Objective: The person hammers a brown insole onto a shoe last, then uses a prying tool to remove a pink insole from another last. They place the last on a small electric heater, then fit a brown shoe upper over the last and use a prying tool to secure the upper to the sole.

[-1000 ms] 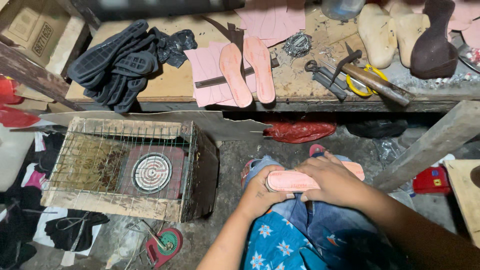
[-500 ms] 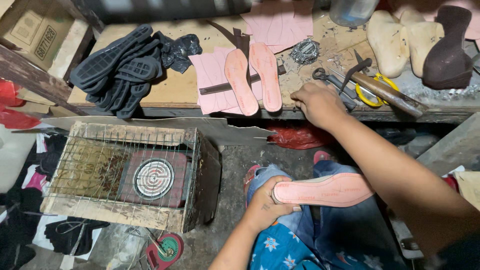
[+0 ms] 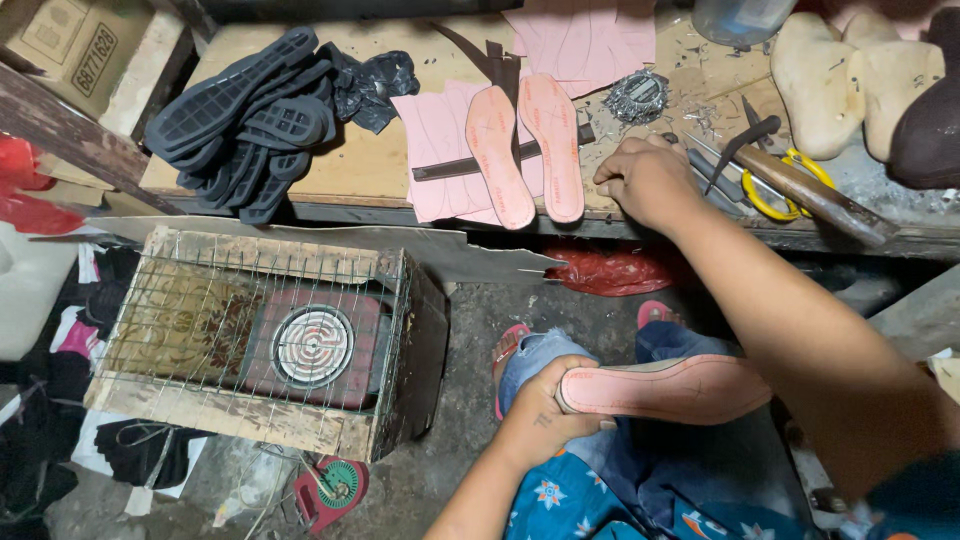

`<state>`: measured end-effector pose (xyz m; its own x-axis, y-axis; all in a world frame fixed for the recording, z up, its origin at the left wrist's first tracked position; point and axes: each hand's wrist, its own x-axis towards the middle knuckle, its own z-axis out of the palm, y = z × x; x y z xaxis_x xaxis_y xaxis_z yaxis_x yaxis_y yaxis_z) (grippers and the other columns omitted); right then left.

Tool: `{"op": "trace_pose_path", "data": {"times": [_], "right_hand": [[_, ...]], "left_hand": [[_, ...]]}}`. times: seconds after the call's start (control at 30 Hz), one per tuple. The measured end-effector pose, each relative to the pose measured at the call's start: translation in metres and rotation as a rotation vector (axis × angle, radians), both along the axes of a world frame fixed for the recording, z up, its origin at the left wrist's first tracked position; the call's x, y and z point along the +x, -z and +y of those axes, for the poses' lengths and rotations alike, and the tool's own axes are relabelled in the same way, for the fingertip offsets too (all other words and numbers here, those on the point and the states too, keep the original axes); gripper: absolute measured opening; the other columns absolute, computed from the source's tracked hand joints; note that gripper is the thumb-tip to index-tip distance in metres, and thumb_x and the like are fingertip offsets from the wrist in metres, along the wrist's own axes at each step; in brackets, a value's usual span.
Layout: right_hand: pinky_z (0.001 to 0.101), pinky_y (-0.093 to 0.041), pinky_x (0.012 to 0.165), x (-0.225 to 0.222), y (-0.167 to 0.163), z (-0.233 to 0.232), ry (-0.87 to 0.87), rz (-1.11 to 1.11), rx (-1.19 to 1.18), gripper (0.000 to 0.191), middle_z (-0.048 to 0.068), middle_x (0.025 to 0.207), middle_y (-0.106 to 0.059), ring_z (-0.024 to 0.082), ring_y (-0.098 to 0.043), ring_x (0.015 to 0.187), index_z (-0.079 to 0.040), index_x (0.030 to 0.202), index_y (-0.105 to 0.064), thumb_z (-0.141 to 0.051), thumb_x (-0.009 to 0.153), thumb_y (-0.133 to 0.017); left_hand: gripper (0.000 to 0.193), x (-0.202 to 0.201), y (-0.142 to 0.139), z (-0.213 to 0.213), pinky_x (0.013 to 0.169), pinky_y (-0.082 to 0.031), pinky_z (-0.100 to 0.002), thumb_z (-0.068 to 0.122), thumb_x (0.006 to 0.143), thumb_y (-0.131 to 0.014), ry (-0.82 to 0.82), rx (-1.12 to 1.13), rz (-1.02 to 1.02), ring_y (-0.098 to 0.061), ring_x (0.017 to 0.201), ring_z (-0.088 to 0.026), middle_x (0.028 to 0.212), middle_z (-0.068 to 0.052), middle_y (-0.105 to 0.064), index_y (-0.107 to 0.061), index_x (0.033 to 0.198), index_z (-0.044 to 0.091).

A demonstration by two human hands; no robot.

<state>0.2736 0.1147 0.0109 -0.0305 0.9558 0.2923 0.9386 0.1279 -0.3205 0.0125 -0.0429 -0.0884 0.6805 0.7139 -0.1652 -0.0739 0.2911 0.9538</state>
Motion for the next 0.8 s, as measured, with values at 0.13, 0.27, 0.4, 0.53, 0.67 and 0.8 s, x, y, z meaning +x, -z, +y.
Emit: {"op": "trace_pose_path", "data": {"times": [0.13, 0.27, 0.4, 0.53, 0.67, 0.8], "right_hand": [[0.0390, -0.052, 0.085, -0.009, 0.009, -0.020, -0.004, 0.248, 0.093, 0.013, 0.007, 0.101, -0.070, 0.027, -0.066, 0.095, -0.009, 0.100, -0.074, -0.020, 0.095, -0.076], [0.0240, -0.050, 0.073, -0.034, 0.027, -0.080, 0.016, 0.876, -0.153, 0.020, 0.001, 0.092, -0.069, 0.008, -0.060, 0.080, -0.004, 0.106, -0.069, -0.014, 0.090, -0.074], [0.0274, -0.050, 0.069, -0.058, 0.042, -0.161, 0.113, 0.991, -0.450, 0.016, 0.006, 0.085, -0.070, 0.011, -0.060, 0.076, -0.002, 0.101, -0.075, -0.012, 0.089, -0.075], [0.0292, -0.053, 0.082, -0.068, 0.047, -0.206, -0.239, 0.738, -0.137, 0.012, 0.007, 0.096, -0.071, 0.017, -0.068, 0.092, -0.002, 0.100, -0.073, -0.010, 0.091, -0.071], [0.0318, -0.051, 0.086, -0.074, 0.049, -0.218, -0.224, 0.716, -0.108, 0.011, 0.008, 0.098, -0.068, 0.021, -0.066, 0.095, -0.002, 0.099, -0.071, -0.009, 0.091, -0.068], [0.0325, -0.050, 0.087, -0.074, 0.050, -0.218, -0.250, 0.687, -0.102, 0.009, 0.007, 0.097, -0.067, 0.022, -0.064, 0.095, -0.003, 0.098, -0.069, -0.009, 0.092, -0.067]], "left_hand": [[0.063, 0.000, 0.000, 0.000, 0.091, -0.054, -0.026, 0.000, 0.074, -0.085, -0.004, 0.031, 0.044, -0.064, 0.102, -0.009, 0.111, 0.000, -0.069, -0.059, 0.131, 0.006], [0.062, 0.001, -0.002, -0.002, 0.093, -0.054, -0.026, 0.000, 0.075, -0.084, -0.007, 0.048, 0.016, -0.064, 0.103, -0.009, 0.112, 0.000, -0.069, -0.059, 0.132, 0.005], [0.062, 0.000, -0.005, -0.005, 0.094, -0.055, -0.028, 0.003, 0.075, -0.084, -0.015, 0.110, -0.002, -0.064, 0.104, -0.011, 0.113, -0.002, -0.068, -0.059, 0.132, 0.005], [0.063, -0.001, -0.011, -0.011, 0.094, -0.054, -0.028, 0.010, 0.074, -0.086, -0.034, 0.241, 0.067, -0.064, 0.106, -0.012, 0.114, -0.004, -0.069, -0.060, 0.131, 0.004], [0.063, 0.001, -0.018, -0.017, 0.095, -0.054, -0.028, 0.014, 0.076, -0.087, -0.040, 0.192, 0.014, -0.064, 0.106, -0.011, 0.115, -0.004, -0.069, -0.059, 0.131, 0.005], [0.061, 0.001, -0.021, -0.020, 0.096, -0.054, -0.028, 0.014, 0.077, -0.086, -0.032, 0.255, 0.020, -0.063, 0.107, -0.011, 0.115, -0.004, -0.069, -0.059, 0.131, 0.004]]}}
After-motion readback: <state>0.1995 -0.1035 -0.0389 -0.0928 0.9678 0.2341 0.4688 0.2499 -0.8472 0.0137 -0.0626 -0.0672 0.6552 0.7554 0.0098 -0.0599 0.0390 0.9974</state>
